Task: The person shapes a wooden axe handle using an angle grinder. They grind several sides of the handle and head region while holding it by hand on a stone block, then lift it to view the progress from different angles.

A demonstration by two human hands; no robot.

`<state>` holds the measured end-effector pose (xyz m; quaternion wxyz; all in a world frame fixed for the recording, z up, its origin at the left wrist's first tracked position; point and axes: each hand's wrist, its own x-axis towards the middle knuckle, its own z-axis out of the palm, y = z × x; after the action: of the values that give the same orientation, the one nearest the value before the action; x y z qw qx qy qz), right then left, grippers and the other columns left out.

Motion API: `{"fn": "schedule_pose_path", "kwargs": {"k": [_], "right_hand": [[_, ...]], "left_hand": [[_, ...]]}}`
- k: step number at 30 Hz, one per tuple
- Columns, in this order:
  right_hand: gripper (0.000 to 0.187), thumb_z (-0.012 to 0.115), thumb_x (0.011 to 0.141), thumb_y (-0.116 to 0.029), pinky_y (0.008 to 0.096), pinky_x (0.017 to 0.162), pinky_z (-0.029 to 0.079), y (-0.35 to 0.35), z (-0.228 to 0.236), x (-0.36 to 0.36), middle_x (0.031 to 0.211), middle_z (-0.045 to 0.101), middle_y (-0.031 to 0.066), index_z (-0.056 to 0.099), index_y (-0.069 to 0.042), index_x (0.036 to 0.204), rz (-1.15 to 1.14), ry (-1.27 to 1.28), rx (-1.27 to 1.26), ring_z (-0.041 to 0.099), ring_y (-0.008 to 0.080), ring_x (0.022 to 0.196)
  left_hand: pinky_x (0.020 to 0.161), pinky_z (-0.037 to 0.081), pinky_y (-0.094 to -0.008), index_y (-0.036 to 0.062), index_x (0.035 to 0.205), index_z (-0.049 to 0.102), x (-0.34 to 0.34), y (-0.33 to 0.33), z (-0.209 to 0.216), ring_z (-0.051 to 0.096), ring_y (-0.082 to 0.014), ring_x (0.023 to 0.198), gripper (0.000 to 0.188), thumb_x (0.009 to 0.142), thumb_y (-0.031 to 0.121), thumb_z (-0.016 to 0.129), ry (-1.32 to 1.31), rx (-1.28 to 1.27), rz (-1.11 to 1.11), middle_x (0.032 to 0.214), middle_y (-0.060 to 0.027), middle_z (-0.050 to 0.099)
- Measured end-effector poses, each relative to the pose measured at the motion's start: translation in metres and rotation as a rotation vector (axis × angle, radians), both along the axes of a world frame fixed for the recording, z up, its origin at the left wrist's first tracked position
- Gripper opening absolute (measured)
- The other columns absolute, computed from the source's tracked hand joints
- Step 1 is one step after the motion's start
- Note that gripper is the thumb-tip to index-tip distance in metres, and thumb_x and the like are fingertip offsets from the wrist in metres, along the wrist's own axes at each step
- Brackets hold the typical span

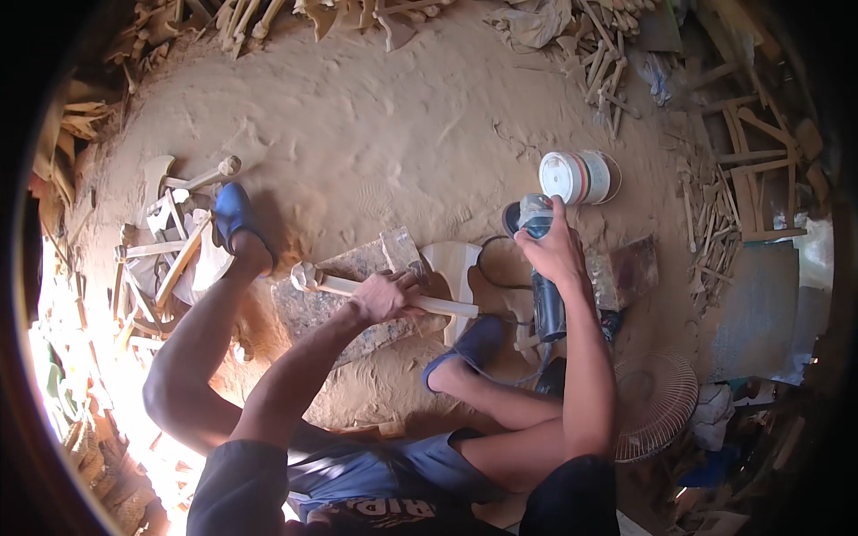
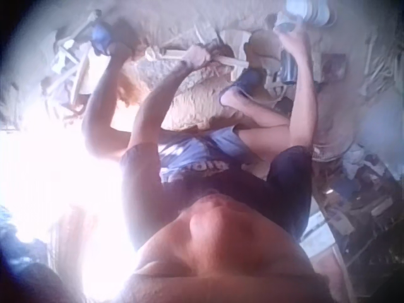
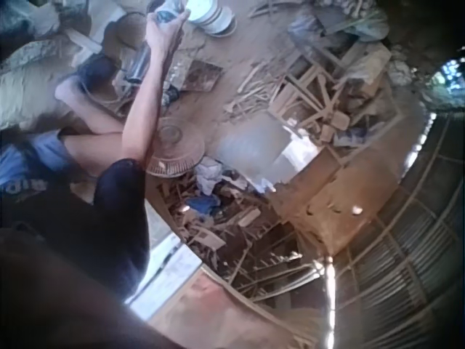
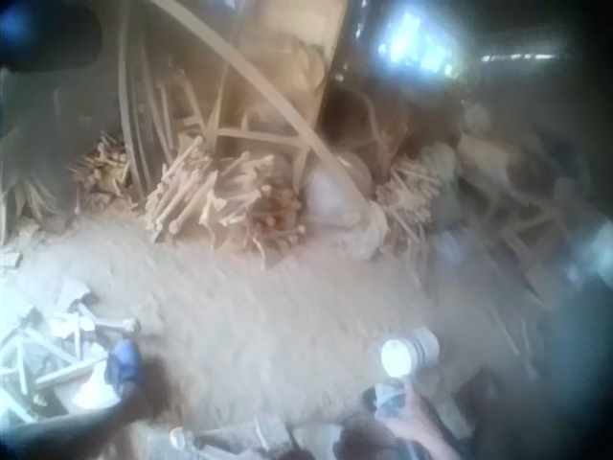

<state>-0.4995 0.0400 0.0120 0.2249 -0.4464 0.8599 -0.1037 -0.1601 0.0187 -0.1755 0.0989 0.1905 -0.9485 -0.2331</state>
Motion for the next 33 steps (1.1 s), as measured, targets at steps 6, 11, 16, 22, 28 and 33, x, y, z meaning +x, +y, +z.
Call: {"fn": "schedule_pose_path", "kwargs": {"k": [6,11,16,22,28,33], "right_hand": [[0.094,0.083,0.088,-0.032,0.0545,0.103,0.054,0.003,0.049,0.015,0.134,0.07,0.0321,0.035,-0.011,0.165,-0.004,0.034,-0.187,0.07,0.05,0.122],[0.094,0.084,0.087,-0.033,0.0524,0.105,0.054,-0.005,0.032,0.032,0.138,0.069,0.031,0.037,-0.01,0.165,0.122,-0.019,-0.247,0.07,0.0488,0.125],[0.096,0.083,0.085,-0.033,0.0524,0.109,0.053,-0.058,0.01,0.088,0.142,0.069,0.0269,0.036,-0.019,0.167,0.232,-0.089,-0.06,0.067,0.0476,0.131],[0.097,0.084,0.081,-0.037,0.047,0.119,0.049,-0.131,-0.015,0.14,0.153,0.063,0.0231,0.042,-0.017,0.166,0.374,-0.026,0.315,0.061,0.0398,0.143],[0.093,0.083,0.08,-0.037,0.0466,0.118,0.05,-0.155,-0.032,0.154,0.151,0.066,0.0223,0.046,-0.017,0.163,0.49,0.033,0.34,0.064,0.0406,0.139],[0.094,0.083,0.079,-0.037,0.0462,0.116,0.051,-0.151,-0.025,0.187,0.147,0.068,0.0226,0.046,-0.019,0.164,0.554,0.036,0.372,0.066,0.0423,0.135]], "left_hand": [[0.095,0.059,-0.0448,0.0097,0.119,0.066,-0.013,-0.007,0.039,0.07,-0.0303,0.118,0.044,0.1,0.049,0.069,-0.012,-0.052,0.159,0.12,-0.0121,0.066],[0.1,0.06,-0.047,0.0125,0.129,0.07,0.054,-0.003,0.025,0.064,-0.0315,0.131,0.049,0.093,0.045,0.078,-0.253,0.016,0.293,0.131,-0.0146,0.065],[0.098,0.061,-0.0513,0.0221,0.132,0.072,0.068,-0.004,0.025,0.065,-0.0333,0.131,0.048,0.089,0.037,0.083,-0.182,0.333,0.422,0.135,-0.0077,0.068],[0.084,0.064,-0.0496,0.0234,0.125,0.076,0.07,-0.004,0.019,0.072,-0.0336,0.111,0.046,0.083,0.036,0.089,0.021,0.275,0.443,0.113,-0.0066,0.071],[0.082,0.062,-0.0502,0.0175,0.121,0.073,0.066,-0.005,0.024,0.07,-0.0322,0.112,0.046,0.081,0.036,0.088,0.0,0.272,0.439,0.111,-0.0062,0.068],[0.083,0.062,-0.0499,0.0133,0.115,0.071,0.071,-0.003,0.021,0.07,-0.0317,0.112,0.045,0.08,0.036,0.088,0.016,0.264,0.469,0.11,-0.006,0.067]]}}
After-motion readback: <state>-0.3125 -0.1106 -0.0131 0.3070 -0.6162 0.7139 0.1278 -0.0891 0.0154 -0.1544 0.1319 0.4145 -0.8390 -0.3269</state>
